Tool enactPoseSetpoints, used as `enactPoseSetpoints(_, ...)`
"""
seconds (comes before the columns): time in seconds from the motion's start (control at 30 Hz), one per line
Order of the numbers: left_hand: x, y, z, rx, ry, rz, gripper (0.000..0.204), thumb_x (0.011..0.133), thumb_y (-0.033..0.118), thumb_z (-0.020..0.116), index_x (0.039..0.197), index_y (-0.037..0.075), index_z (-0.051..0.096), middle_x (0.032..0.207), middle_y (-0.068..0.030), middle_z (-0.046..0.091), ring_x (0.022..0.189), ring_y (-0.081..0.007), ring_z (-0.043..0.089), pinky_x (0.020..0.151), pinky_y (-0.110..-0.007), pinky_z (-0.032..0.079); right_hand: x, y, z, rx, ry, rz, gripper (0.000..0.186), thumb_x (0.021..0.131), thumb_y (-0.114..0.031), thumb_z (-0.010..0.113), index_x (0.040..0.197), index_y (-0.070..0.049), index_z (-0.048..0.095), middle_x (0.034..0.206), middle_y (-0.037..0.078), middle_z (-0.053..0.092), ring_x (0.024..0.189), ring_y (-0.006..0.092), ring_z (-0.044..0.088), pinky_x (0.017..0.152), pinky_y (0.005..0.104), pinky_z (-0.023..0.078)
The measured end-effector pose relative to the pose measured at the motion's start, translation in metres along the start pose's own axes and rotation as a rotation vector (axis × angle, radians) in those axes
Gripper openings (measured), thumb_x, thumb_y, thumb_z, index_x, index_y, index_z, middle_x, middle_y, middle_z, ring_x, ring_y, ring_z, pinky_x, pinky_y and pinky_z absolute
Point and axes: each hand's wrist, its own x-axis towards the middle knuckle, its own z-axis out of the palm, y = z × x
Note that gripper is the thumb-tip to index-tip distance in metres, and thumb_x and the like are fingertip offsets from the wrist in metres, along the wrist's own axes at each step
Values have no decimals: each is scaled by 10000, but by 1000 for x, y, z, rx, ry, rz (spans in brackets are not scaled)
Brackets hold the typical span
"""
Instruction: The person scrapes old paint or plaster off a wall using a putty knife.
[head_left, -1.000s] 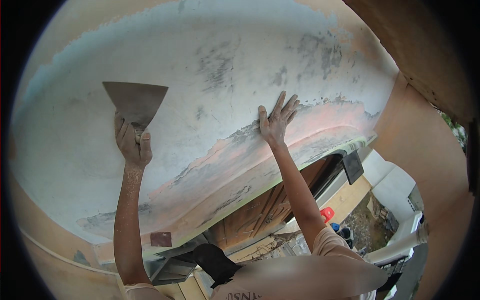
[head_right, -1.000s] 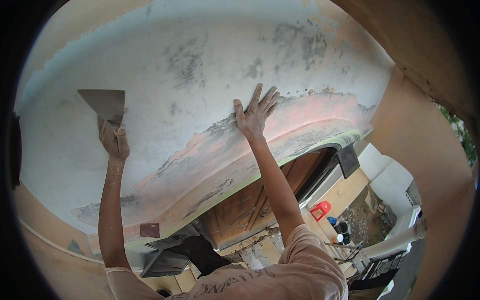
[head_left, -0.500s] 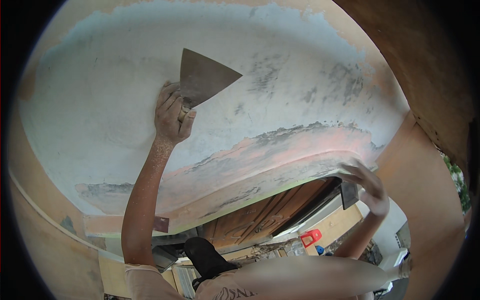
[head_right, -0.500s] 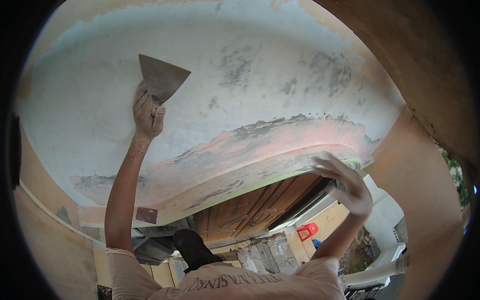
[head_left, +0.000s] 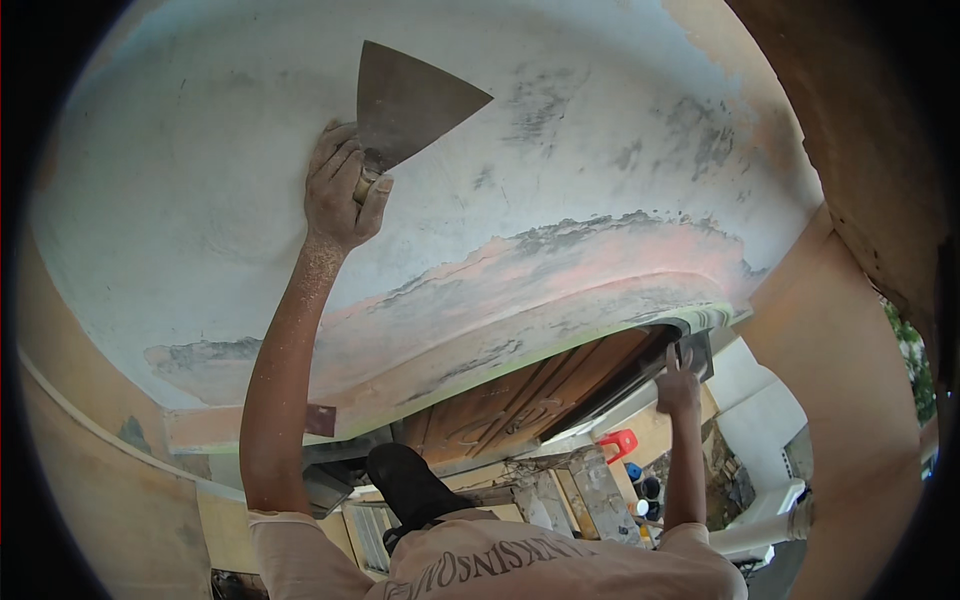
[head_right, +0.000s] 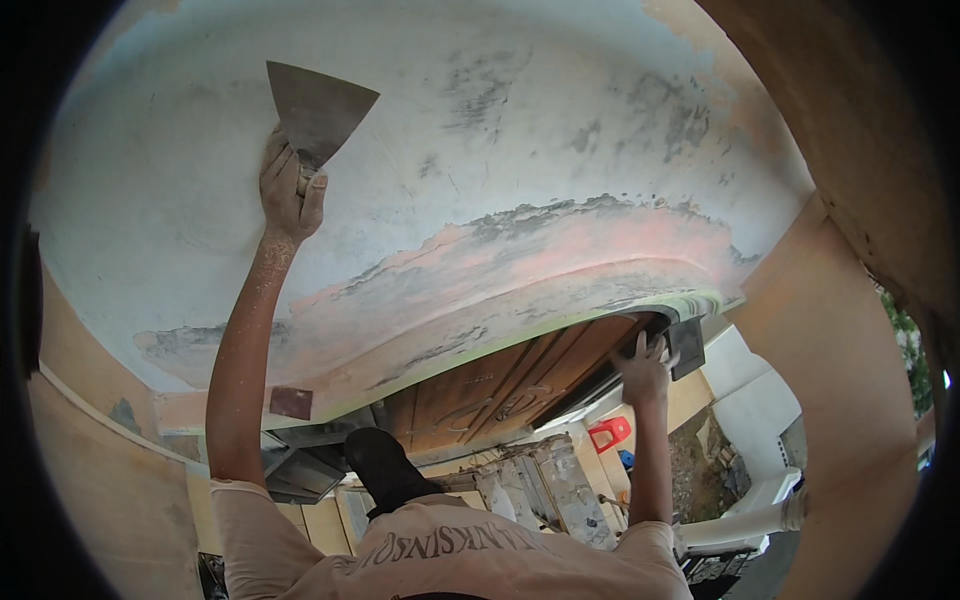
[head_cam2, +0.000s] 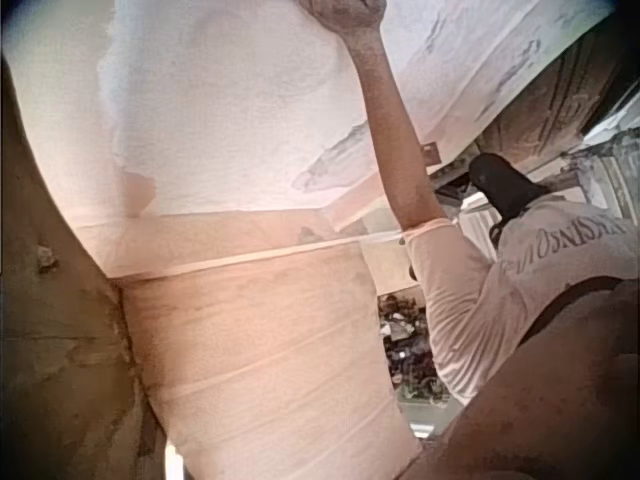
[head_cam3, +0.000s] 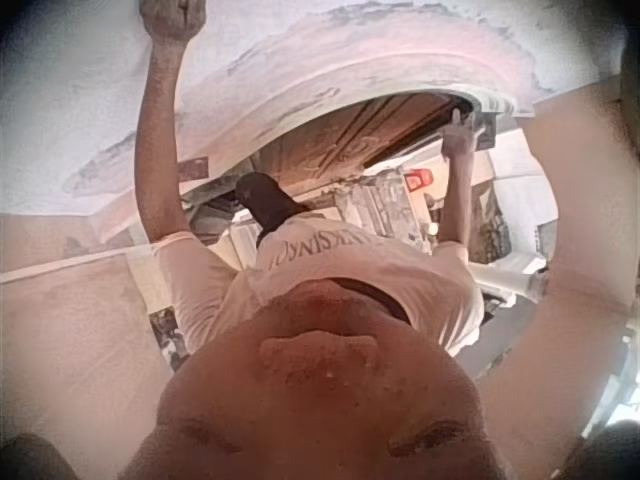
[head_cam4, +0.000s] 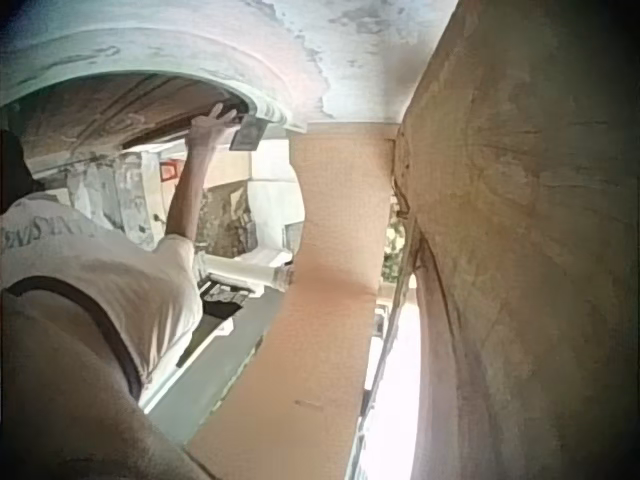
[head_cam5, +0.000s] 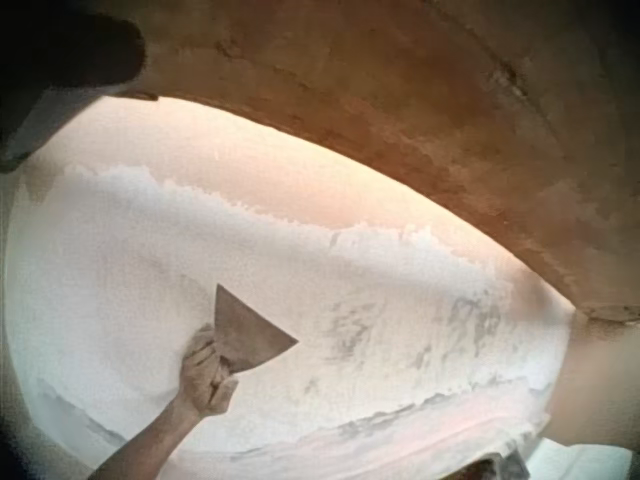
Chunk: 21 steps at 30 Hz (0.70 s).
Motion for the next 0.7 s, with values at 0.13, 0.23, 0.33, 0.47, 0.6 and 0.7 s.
enactPoseSetpoints(0.13, -3, -9, -15, 75, -21, 38, 380, 852, 315, 571, 907, -59, 605, 960, -211, 627, 1029, -366, 562, 996, -532, 388, -12, -120, 63, 376, -449, -160, 540, 909, -256, 540, 1376, -22, 405, 1265, 218, 545, 971, 280, 664, 779, 376, 553)
enactPoseSetpoints(0.23, -5, -9, -1, 65, 22, 34, 385, 852, 338, 578, 935, -36, 612, 986, -188, 635, 1033, -358, 565, 994, -518, 389, -4, -61, 90, 243, -260, 267, 618, 884, -286, 603, 1381, 9, 384, 1331, 201, 495, 1068, 286, 618, 854, 420, 523)
enactPoseSetpoints(0.33, -7, -13, -7, 119, 10, 46, 335, 848, 360, 601, 858, 25, 622, 988, -170, 638, 1055, -318, 567, 1003, -497, 379, 4, -51, 104, 4, -475, 450, 637, 876, -319, 638, 1351, 39, 412, 1345, 176, 494, 1127, 276, 586, 896, 445, 506)
enactPoseSetpoints(0.47, -1, 0, -3, 146, -66, -26, 308, 867, 350, 597, 772, 57, 609, 1021, -156, 620, 1121, -280, 532, 1051, -492, 319, -6, -64, 156, -700, -253, 149, 616, 839, -270, 682, 1350, -13, 453, 1375, 196, 454, 1274, 326, 436, 1028, 448, 384)
enactPoseSetpoints(0.6, -16, 37, -10, 95, -101, -218, 301, 870, 329, 604, 819, 34, 580, 1046, -176, 601, 1186, -309, 482, 1062, -487, 304, -15, -45, 190, -280, -263, -2, 686, 828, -155, 674, 1433, -103, 355, 1446, 207, 341, 1335, 331, 364, 1023, 444, 369)
enactPoseSetpoints(0.7, -50, 90, -23, -57, -87, -414, 284, 889, 294, 582, 753, 54, 518, 995, -175, 579, 1100, -297, 509, 939, -455, 388, -31, -45, 223, -125, -328, -72, 762, 905, -115, 601, 1500, -104, 126, 1550, 149, 131, 1390, 343, 224, 1102, 450, 260)
